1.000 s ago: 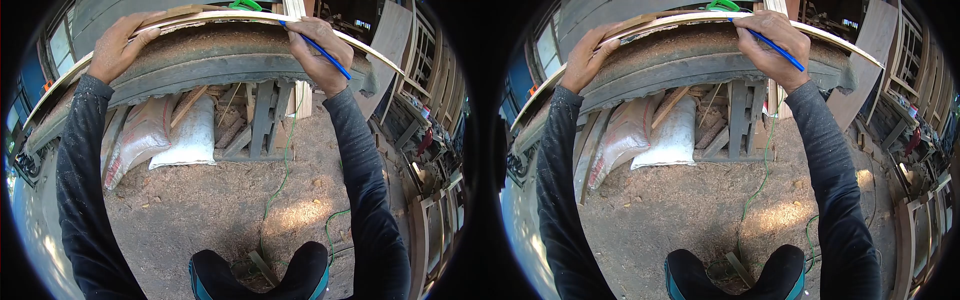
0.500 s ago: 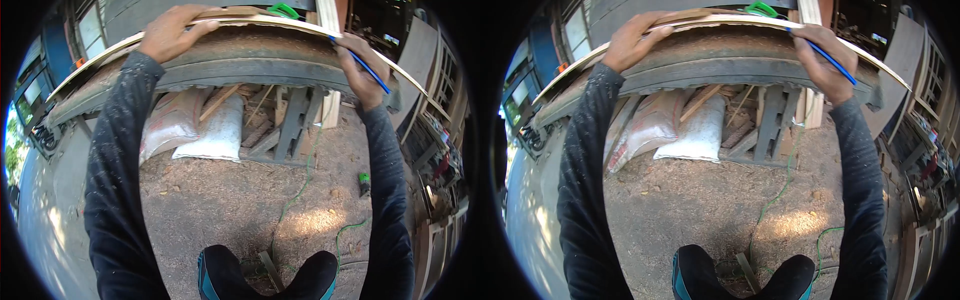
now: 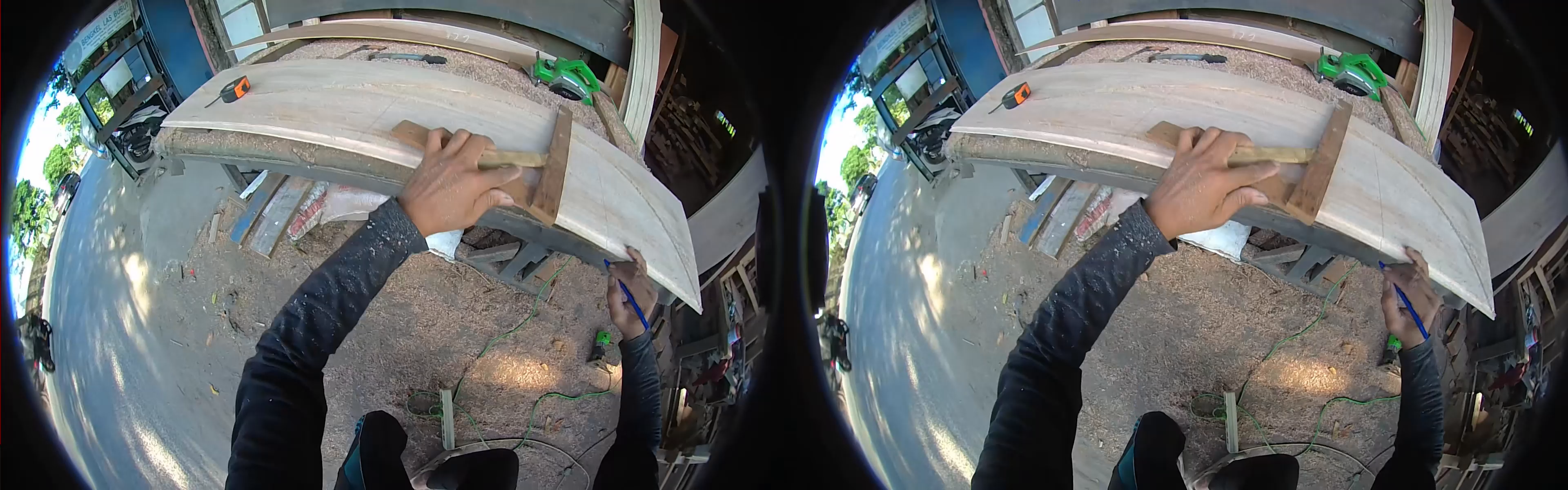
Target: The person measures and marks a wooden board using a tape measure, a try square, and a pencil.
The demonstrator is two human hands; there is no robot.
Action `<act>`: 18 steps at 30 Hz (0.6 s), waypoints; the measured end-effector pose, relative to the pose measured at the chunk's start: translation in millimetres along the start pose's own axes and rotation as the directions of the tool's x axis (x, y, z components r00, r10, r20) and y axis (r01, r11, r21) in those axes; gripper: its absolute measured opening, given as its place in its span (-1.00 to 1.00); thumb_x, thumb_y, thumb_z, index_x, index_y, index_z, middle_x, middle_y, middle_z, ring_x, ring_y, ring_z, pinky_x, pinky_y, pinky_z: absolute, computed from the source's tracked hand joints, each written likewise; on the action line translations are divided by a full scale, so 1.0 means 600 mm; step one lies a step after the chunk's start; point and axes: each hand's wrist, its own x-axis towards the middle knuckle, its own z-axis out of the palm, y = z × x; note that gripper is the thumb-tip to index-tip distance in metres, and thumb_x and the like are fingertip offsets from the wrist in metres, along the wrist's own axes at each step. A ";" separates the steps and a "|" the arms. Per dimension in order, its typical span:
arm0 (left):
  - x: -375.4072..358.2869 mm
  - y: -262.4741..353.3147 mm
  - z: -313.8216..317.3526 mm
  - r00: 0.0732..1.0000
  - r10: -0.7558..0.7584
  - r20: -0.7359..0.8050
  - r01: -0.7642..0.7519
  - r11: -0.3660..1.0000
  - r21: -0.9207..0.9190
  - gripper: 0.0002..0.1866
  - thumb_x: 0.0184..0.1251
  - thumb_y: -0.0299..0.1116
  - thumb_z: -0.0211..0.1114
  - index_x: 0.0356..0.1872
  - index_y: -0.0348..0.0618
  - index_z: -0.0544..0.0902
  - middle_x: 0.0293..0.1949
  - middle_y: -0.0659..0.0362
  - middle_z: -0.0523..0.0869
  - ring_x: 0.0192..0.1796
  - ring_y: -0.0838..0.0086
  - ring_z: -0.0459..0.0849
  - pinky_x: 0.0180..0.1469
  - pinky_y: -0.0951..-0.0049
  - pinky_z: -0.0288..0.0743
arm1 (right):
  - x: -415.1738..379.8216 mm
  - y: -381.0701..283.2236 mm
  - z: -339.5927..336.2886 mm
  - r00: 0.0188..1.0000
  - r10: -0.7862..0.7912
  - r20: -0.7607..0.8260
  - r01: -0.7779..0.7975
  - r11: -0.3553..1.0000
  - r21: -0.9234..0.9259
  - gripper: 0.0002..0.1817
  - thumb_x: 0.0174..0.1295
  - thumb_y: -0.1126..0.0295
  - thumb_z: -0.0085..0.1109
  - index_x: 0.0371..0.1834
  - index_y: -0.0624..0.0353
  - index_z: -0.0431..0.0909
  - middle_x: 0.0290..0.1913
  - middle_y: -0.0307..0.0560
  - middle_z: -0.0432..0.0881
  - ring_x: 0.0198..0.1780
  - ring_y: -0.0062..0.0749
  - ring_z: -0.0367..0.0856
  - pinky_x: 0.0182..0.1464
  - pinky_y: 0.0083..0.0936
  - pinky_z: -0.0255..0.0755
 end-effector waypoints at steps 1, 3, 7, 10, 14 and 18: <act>0.009 0.010 -0.018 1.000 -0.010 0.000 0.010 1.000 -0.014 -0.50 0.46 0.08 0.37 0.34 0.21 0.77 0.20 0.11 0.65 0.23 0.23 0.52 0.27 0.08 0.23 | 0.006 -0.001 -0.009 0.998 0.059 0.029 -0.060 0.997 0.041 -0.87 0.20 0.59 0.27 -0.22 0.31 0.76 -0.28 0.10 0.80 -0.10 -0.08 0.83 0.52 0.13 0.41; 0.021 0.041 -0.066 1.000 -0.026 0.004 0.026 0.999 -0.022 -0.50 0.44 0.05 0.38 0.34 0.19 0.77 0.21 0.12 0.63 0.22 0.24 0.50 0.26 0.08 0.21 | 0.020 -0.009 -0.028 0.988 0.109 0.112 -0.114 0.993 0.041 -0.84 0.20 0.60 0.27 -0.18 0.30 0.78 -0.26 0.11 0.80 -0.07 -0.04 0.82 0.54 0.08 0.39; 0.006 0.106 -0.212 0.956 -0.293 -0.021 0.277 0.922 -0.270 -0.54 0.51 -0.03 0.36 0.34 0.11 0.76 0.16 0.06 0.64 0.16 0.18 0.52 0.26 0.06 0.20 | 0.052 -0.042 -0.067 0.940 0.313 0.138 -0.334 0.924 0.183 -0.82 0.26 0.59 0.30 -0.11 0.30 0.79 -0.14 0.14 0.81 0.01 -0.03 0.83 0.44 -0.07 0.52; -0.036 0.128 -0.320 0.829 -0.558 -0.034 0.432 0.679 -0.593 -0.54 0.66 -0.04 0.23 0.34 -0.09 0.72 0.02 0.06 0.71 -0.03 0.35 0.60 0.06 0.25 0.37 | 0.088 -0.138 -0.105 0.909 0.385 0.160 -0.411 0.894 0.181 -0.84 0.36 0.55 0.30 -0.06 0.32 0.78 -0.06 0.17 0.82 -0.01 -0.04 0.83 0.21 -0.21 0.63; -0.148 0.139 -0.432 0.613 -0.757 0.227 0.441 0.089 -0.893 -0.55 0.79 -0.07 0.11 0.12 -0.28 0.75 -0.13 0.18 0.74 -0.15 0.59 0.60 -0.13 0.47 0.47 | 0.089 -0.332 -0.077 0.804 0.536 0.260 -0.594 0.752 0.287 -0.79 0.56 0.48 0.17 0.10 0.35 0.71 -0.05 0.18 0.82 0.04 -0.12 0.83 0.15 -0.25 0.65; -0.250 0.086 -0.483 0.393 -0.726 0.564 0.425 -0.400 -0.812 -0.47 0.82 0.03 0.01 -0.02 -0.26 0.75 -0.17 0.27 0.74 -0.15 0.66 0.60 -0.06 0.48 0.51 | 0.146 -0.561 0.033 0.667 0.609 0.429 -0.745 0.551 0.376 -0.72 0.62 0.40 0.11 0.21 0.36 0.63 -0.06 0.12 0.84 0.02 -0.15 0.82 0.15 -0.23 0.64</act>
